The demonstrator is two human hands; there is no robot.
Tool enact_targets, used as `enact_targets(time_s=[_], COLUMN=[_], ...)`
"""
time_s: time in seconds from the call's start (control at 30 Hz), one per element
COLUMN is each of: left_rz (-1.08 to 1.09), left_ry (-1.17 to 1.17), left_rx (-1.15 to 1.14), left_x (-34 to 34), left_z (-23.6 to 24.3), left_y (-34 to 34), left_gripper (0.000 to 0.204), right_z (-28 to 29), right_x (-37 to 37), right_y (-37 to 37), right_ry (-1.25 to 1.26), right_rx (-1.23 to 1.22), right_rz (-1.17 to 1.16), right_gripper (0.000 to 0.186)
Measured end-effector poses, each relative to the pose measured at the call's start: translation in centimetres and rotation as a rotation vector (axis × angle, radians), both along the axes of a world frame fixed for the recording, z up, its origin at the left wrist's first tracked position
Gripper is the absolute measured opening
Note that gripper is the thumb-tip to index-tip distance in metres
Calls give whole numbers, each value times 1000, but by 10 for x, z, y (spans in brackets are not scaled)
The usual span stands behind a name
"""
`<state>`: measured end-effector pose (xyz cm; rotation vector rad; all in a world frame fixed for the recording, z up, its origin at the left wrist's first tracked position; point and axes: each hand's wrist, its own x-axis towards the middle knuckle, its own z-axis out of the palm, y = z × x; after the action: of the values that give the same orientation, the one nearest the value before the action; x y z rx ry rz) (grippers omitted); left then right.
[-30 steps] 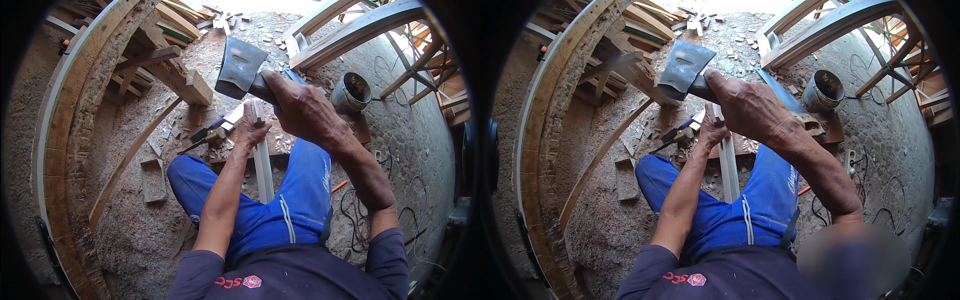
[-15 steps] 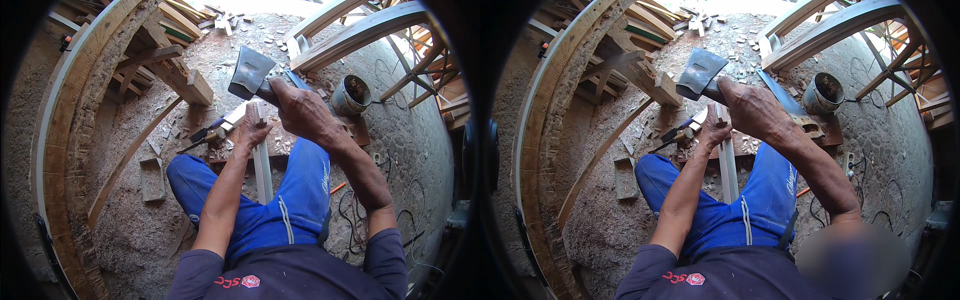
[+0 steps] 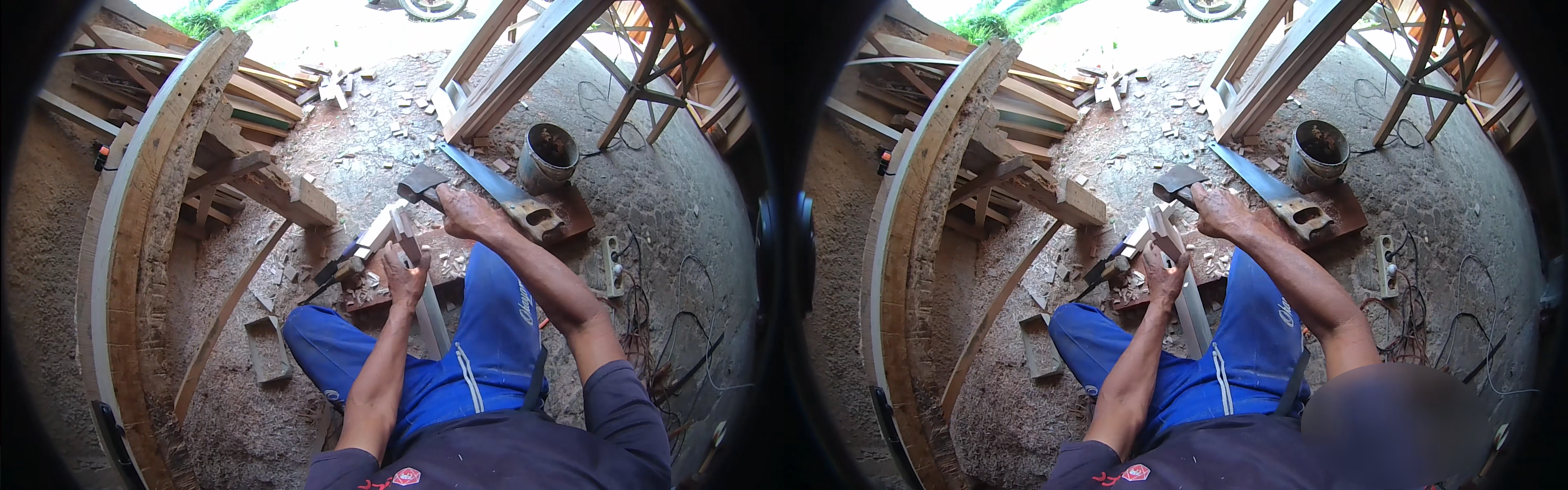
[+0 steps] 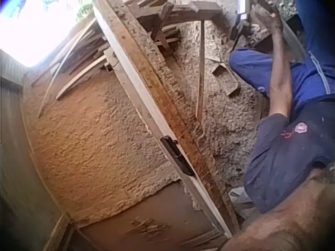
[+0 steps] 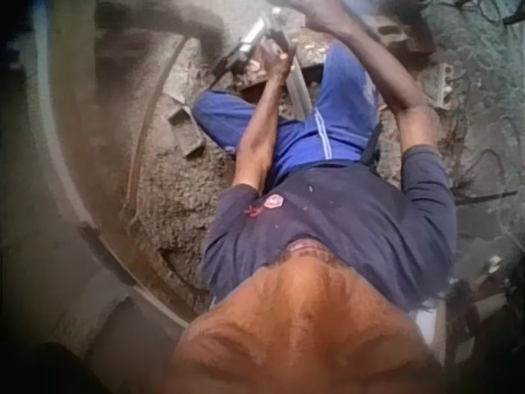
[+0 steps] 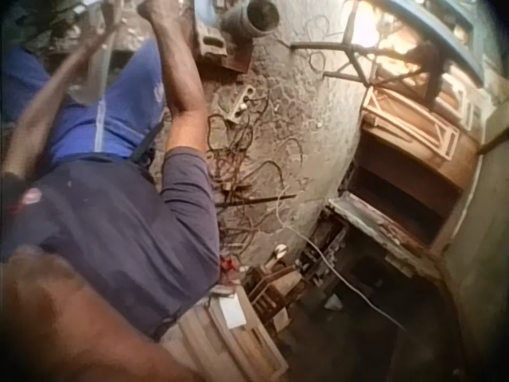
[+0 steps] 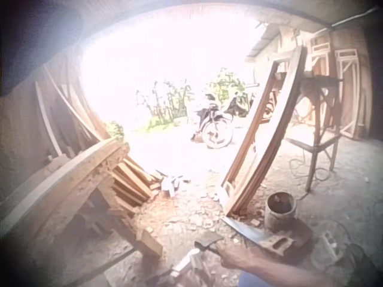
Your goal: The person sits on the floor and uses a chisel and mallet to carve a groove into a long wooden plank. They repeatedly position the chisel and strike it with the mallet to remove wood shavings, occasionally adjusting the plank's position.
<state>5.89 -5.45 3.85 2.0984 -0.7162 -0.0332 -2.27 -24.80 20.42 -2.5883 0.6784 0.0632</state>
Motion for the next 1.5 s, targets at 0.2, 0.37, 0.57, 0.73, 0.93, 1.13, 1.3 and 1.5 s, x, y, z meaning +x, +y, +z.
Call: enact_targets(time_s=[0.2, 0.37, 0.57, 0.73, 0.93, 1.13, 1.3, 1.5], left_rz=[88, 126, 139, 131, 89, 19, 40, 116], left_ry=[277, 234, 209, 188, 340, 213, 264, 246], left_rx=[512, 519, 540, 579, 718, 701, 679, 552], left_x=[-90, -90, -89, -92, -105, -119, -128, -92], left_z=[-11, -11, -15, -24, -38, -59, -76, -15], left_y=[26, 24, 21, 29, 38, 51, 60, 20], left_gripper=[114, 107, 106, 105, 94, 91, 94, 101], right_z=[-109, -154, -182, -196, -229, -231, -226, -227], right_x=[-27, -17, -9, 4, 19, 17, 23, 21], right_y=[-51, -80, -86, -89, -65, -68, -68, -70], right_ry=[145, 263, 12, -192, -59, 71, 106, 133], right_rx=[-88, -70, -316, 7, 28, 66, 80, 60], right_rz=[-35, 43, 234, 669, 576, 590, 599, 565], right_gripper=[42, 50, 27, 33, 58, 63, 62, 62])
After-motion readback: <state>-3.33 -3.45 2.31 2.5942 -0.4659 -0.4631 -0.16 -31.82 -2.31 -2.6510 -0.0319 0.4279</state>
